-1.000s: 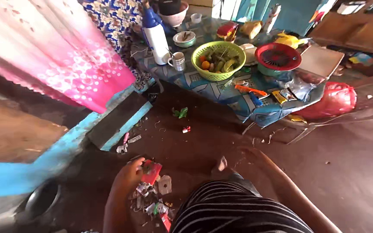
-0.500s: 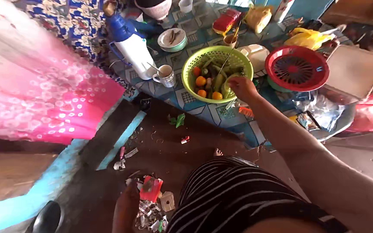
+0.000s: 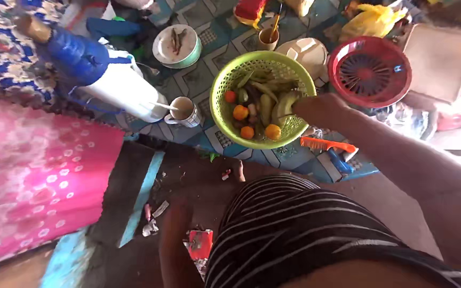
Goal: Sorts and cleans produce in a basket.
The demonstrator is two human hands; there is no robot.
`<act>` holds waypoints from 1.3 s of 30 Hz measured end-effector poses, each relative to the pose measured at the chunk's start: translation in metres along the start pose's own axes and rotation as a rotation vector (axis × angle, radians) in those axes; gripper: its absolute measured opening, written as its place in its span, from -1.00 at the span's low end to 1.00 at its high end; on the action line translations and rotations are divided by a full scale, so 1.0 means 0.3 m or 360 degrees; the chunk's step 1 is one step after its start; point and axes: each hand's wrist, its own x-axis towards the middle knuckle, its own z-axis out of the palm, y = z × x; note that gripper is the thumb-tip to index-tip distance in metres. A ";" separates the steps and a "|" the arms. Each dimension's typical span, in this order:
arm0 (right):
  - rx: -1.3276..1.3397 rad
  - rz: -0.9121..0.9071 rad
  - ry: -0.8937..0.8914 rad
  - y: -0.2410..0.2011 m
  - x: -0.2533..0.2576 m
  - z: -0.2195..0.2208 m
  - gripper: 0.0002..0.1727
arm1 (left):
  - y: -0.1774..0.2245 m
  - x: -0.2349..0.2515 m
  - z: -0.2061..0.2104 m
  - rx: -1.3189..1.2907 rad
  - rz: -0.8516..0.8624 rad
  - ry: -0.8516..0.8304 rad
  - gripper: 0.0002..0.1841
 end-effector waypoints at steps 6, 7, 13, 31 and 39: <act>0.0498 0.0804 0.0137 0.200 -0.129 -0.009 -0.68 | 0.175 0.404 -0.232 0.0123 0.0876 0.0269 -0.61; 0.0574 0.0920 0.0198 0.177 -0.161 -0.004 -0.66 | 0.243 0.456 -0.260 0.0156 0.1009 0.0267 -0.61; 0.1010 0.1618 0.0397 -0.118 -0.296 0.132 -0.63 | 0.715 0.735 -0.166 0.0566 0.2010 0.0178 -0.62; 0.1138 0.1880 0.0498 -0.482 -0.391 0.223 -0.70 | 1.009 0.694 -0.452 0.0720 0.1810 0.0376 -0.66; 0.1294 0.2155 0.0550 -0.570 -0.410 0.222 -0.69 | 1.090 1.069 -0.123 0.1348 0.1552 0.0022 -0.07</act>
